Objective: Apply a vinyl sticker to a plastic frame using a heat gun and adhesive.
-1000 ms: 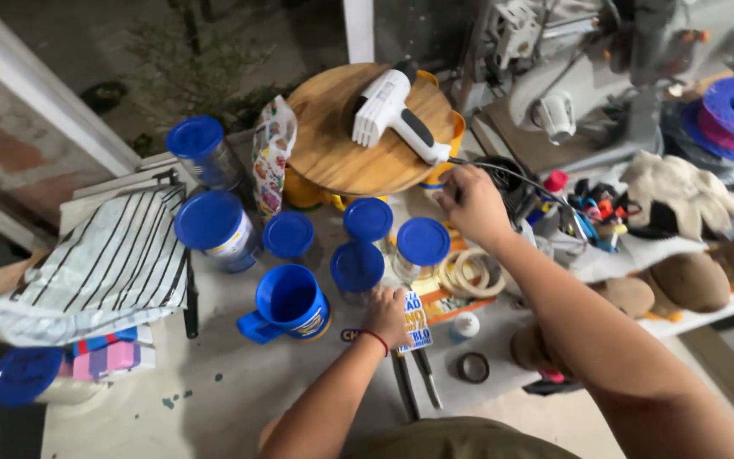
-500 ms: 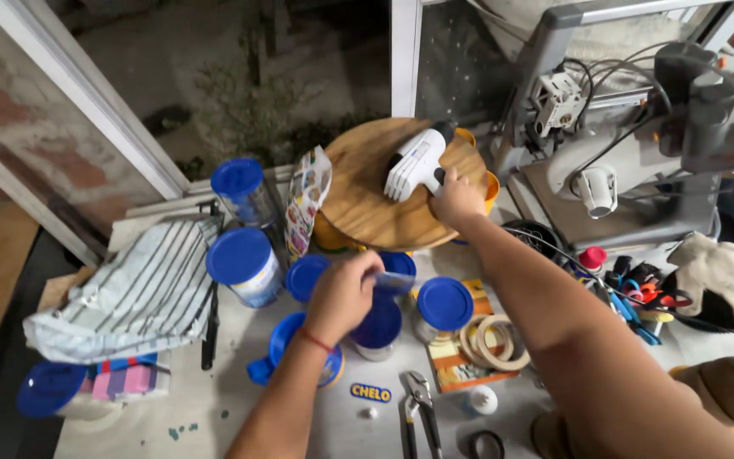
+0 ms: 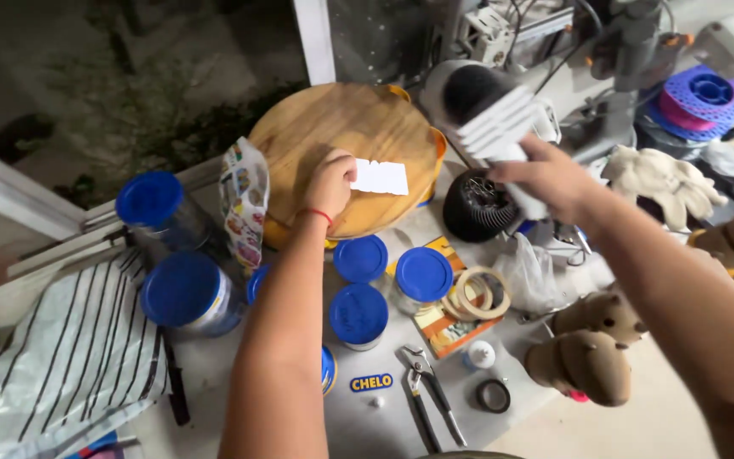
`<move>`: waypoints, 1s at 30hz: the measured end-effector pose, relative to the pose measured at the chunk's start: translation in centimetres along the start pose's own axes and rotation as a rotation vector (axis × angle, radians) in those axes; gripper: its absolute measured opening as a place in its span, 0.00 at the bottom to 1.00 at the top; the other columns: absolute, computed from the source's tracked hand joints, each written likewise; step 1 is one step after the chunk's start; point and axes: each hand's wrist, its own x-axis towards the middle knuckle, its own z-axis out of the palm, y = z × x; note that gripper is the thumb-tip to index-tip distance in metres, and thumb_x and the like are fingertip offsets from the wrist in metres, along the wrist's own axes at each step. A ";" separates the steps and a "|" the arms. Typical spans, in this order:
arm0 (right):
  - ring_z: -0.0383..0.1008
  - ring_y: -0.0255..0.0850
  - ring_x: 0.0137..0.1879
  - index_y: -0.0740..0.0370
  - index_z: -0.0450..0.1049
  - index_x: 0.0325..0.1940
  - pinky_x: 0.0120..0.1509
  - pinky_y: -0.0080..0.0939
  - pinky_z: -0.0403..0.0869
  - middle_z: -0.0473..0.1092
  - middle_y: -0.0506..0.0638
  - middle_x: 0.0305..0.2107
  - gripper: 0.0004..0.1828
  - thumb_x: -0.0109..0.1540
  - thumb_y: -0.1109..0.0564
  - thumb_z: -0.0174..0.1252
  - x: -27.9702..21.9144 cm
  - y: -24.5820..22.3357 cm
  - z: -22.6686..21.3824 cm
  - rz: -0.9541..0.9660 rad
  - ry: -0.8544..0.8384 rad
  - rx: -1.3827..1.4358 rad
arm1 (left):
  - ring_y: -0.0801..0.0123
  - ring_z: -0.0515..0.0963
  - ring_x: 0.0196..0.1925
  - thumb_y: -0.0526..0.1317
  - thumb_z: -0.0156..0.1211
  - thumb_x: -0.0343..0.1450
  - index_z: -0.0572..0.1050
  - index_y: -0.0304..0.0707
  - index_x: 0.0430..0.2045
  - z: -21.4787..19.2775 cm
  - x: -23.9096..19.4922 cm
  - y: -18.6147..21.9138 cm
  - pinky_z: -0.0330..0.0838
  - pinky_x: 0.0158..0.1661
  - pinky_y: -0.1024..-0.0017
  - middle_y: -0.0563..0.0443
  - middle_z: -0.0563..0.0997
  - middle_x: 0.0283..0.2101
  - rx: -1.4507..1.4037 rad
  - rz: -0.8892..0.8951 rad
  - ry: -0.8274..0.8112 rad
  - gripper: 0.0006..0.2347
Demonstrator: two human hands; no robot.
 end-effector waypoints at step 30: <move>0.70 0.44 0.28 0.71 0.74 0.45 0.21 0.39 0.66 0.73 0.60 0.33 0.16 0.66 0.52 0.55 2.1 -6.0 -4.6 0.117 -0.489 -0.245 | 0.51 0.71 0.64 0.37 0.61 0.67 0.75 0.39 0.48 1.8 -7.5 9.5 0.65 0.60 0.57 0.49 0.63 0.70 0.088 -0.190 -0.133 0.15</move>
